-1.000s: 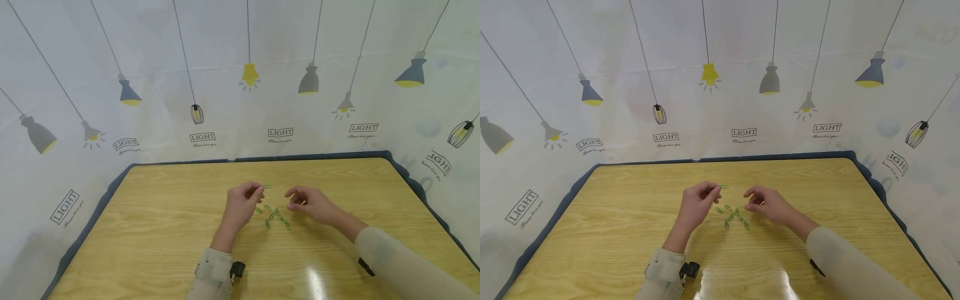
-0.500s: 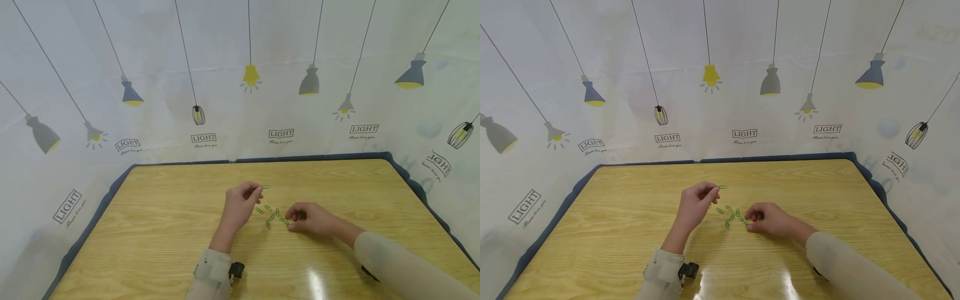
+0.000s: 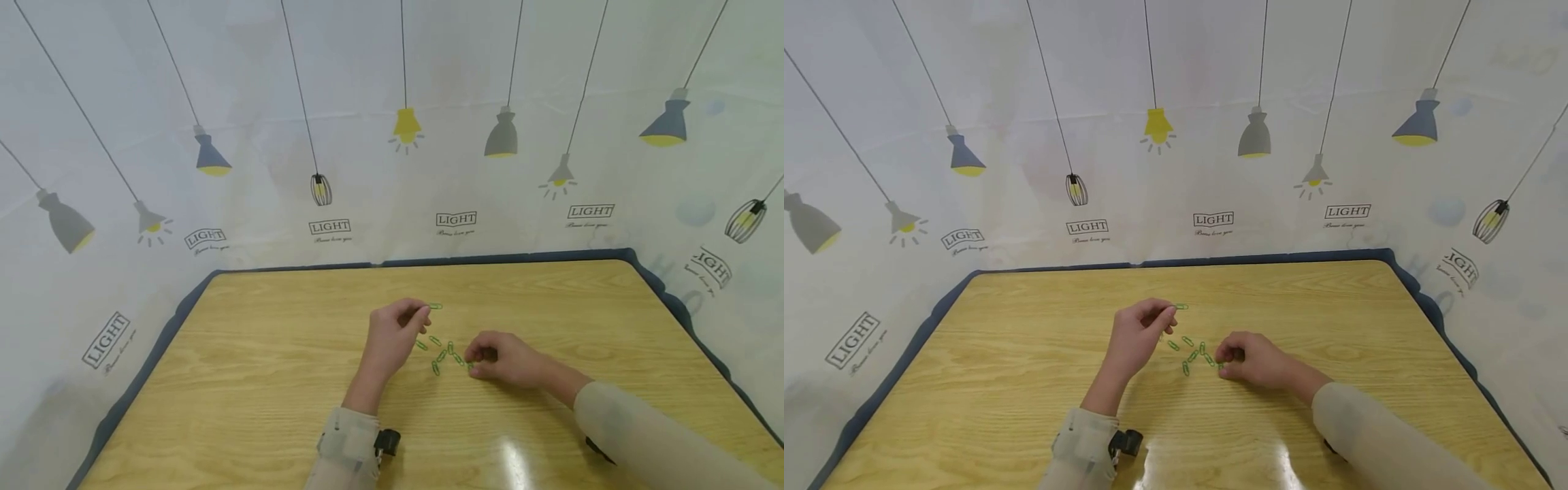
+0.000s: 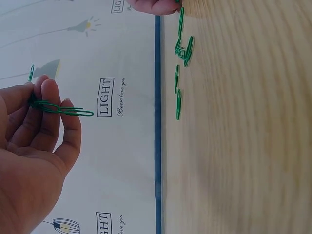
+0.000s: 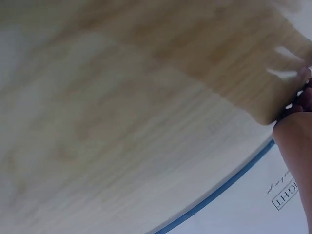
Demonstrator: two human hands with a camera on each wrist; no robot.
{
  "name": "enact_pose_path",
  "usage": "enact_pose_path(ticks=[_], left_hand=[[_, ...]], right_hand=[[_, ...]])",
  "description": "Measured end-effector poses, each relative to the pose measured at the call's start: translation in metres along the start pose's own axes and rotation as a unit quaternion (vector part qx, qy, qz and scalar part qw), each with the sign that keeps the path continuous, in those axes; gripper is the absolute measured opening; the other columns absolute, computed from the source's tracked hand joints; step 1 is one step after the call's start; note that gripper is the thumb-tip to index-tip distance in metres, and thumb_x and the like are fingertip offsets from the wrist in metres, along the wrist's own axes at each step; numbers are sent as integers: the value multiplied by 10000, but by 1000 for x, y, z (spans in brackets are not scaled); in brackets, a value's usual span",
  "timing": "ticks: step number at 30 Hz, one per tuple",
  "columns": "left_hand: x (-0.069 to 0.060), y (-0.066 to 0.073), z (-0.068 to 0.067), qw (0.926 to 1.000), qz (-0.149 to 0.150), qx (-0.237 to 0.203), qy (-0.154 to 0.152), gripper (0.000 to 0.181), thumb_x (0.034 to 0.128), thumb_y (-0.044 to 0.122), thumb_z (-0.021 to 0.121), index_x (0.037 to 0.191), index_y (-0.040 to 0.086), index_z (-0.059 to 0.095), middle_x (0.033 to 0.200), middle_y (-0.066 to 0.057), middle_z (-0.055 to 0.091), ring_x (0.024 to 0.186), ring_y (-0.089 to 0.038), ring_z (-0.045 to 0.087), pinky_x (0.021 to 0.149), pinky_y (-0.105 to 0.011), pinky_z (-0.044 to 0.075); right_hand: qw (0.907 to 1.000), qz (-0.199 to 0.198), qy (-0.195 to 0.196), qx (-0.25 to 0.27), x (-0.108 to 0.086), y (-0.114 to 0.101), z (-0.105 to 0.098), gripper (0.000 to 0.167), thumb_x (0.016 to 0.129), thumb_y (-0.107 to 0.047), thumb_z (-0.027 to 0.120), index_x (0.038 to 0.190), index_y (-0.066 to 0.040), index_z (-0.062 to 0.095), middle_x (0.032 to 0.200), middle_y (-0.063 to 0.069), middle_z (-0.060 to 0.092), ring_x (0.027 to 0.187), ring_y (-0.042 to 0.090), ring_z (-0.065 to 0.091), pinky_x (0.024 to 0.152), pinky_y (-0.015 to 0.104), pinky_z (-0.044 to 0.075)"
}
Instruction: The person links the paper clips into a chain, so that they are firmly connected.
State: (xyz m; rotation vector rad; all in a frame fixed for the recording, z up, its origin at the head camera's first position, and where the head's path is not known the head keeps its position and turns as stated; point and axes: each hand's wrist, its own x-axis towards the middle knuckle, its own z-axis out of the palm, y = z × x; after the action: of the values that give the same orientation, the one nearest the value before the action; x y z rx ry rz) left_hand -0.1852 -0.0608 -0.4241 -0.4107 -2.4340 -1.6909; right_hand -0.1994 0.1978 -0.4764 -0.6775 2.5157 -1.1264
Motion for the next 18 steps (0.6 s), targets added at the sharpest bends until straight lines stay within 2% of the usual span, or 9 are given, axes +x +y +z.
enact_pose_path(ticks=[5, 9, 14, 16, 18], left_hand=[[1, -1, 0, 10000, 33, -42, 8, 178, 1076, 202, 659, 1108, 78, 782, 924, -72, 778, 779, -89, 704, 700, -224, 604], [0, -2, 0, 9999, 42, -116, -34, 173, 1075, 189, 659, 1105, 72, 783, 929, -93, 781, 780, -105, 710, 702, -222, 604], [1, -2, -1, 9998, 119, -131, 71, 169, 1072, 180, 662, 1093, 66, 785, 920, -106, 781, 773, -125, 716, 690, -226, 607], [1, -3, 0, 9999, 110, -120, 25, 178, 1078, 189, 654, 1091, 67, 784, 918, -97, 779, 767, -108, 711, 685, -228, 608], [1, -4, 1, 9999, 84, -129, -51, 186, 1082, 192, 647, 1091, 66, 782, 922, -97, 777, 765, -92, 706, 685, -236, 614]], right_hand=[[9997, 15, -13, -263, 4, -2, -6, 102, 964, -192, 802, 1017, -159, 721, 1004, -27, 710, 919, 135, 608, 811, 252, 522], [9992, 340, 90, -208, 8, -7, -18, 48, 994, -167, 764, 1020, -132, 744, 1003, -29, 728, 940, 136, 628, 858, 296, 543], [9954, 470, 807, 235, 17, -25, -38, 152, 1031, -145, 714, 1142, -51, 758, 1080, 72, 770, 972, 167, 696, 897, 416, 612], [9919, 435, 1106, 459, 19, -34, -43, 176, 1038, -160, 709, 1158, -40, 755, 1101, 122, 775, 979, 198, 720, 909, 457, 619], [9877, 378, 1365, 667, 23, -43, -46, 171, 1040, -171, 710, 1144, -44, 758, 1087, 132, 782, 984, 241, 738, 910, 446, 622]])
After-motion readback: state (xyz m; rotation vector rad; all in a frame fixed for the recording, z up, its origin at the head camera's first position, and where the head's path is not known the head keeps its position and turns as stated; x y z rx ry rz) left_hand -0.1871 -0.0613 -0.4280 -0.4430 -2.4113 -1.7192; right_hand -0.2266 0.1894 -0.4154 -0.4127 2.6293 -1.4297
